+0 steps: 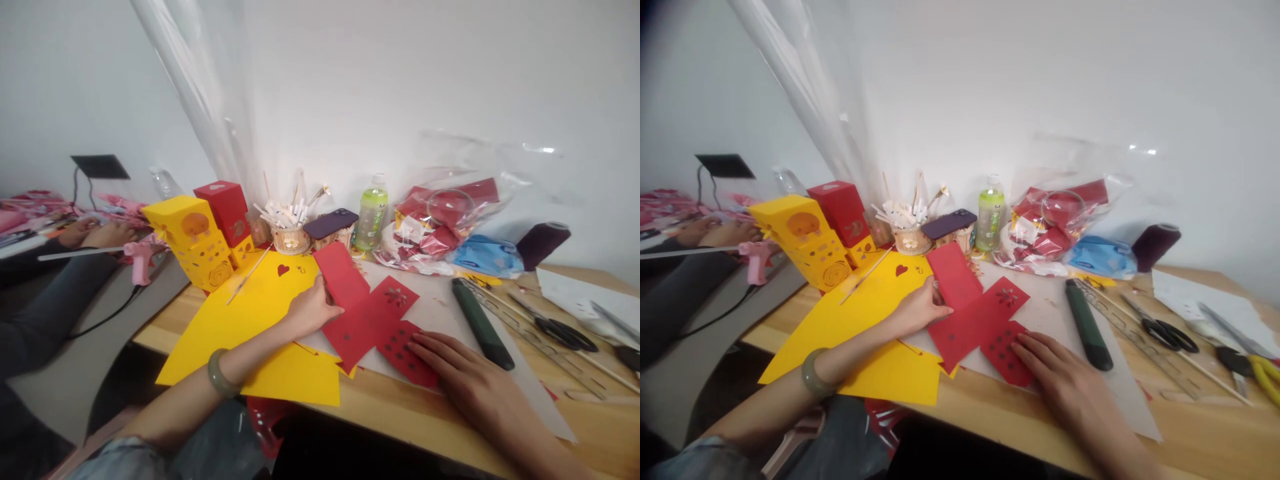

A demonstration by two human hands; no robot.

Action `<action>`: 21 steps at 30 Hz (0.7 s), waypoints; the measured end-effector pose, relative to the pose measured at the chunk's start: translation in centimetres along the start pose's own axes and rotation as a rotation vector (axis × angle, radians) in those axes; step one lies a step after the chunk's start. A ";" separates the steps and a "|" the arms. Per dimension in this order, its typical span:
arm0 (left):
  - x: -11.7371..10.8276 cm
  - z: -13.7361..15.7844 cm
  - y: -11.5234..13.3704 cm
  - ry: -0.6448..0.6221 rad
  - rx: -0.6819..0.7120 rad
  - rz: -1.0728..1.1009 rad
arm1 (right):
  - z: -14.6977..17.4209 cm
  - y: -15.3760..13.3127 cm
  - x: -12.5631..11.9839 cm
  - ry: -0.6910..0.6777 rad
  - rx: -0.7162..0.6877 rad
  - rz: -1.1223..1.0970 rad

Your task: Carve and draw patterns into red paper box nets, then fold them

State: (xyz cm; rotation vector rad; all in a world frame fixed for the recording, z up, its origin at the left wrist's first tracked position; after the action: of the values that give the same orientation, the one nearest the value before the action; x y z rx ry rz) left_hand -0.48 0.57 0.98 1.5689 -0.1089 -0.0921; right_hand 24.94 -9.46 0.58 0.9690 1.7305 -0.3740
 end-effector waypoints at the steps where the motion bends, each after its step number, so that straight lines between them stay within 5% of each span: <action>1: -0.3 0.1 0.1 0.031 0.009 -0.089 | -0.1 0.0 0.0 0.000 0.008 -0.005; 7: -0.9 0.8 1.8 0.046 0.175 -0.546 | -0.7 -0.1 -0.3 0.000 0.017 -0.020; 15: 2.5 1.9 1.8 -0.594 0.565 -0.920 | -1.8 1.6 -1.9 -0.007 0.039 -0.145; 21: 3.0 1.8 1.0 -0.696 0.625 -1.009 | -5.2 3.7 -0.6 0.066 0.158 -0.118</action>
State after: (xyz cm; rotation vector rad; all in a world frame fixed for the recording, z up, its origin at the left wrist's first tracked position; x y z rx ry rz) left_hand 2.24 -1.61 2.04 2.0065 0.1383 -1.5159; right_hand 24.48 -3.99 3.82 1.0031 1.8446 -0.5680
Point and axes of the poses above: each hand's wrist, its own z-axis away from the middle knuckle, its own x-axis out of the palm, y = z × x, the point moved 4 cm from there along -z, towards the middle knuckle, and after that the axes turned 3 degrees about z, right-handed, at the moved point
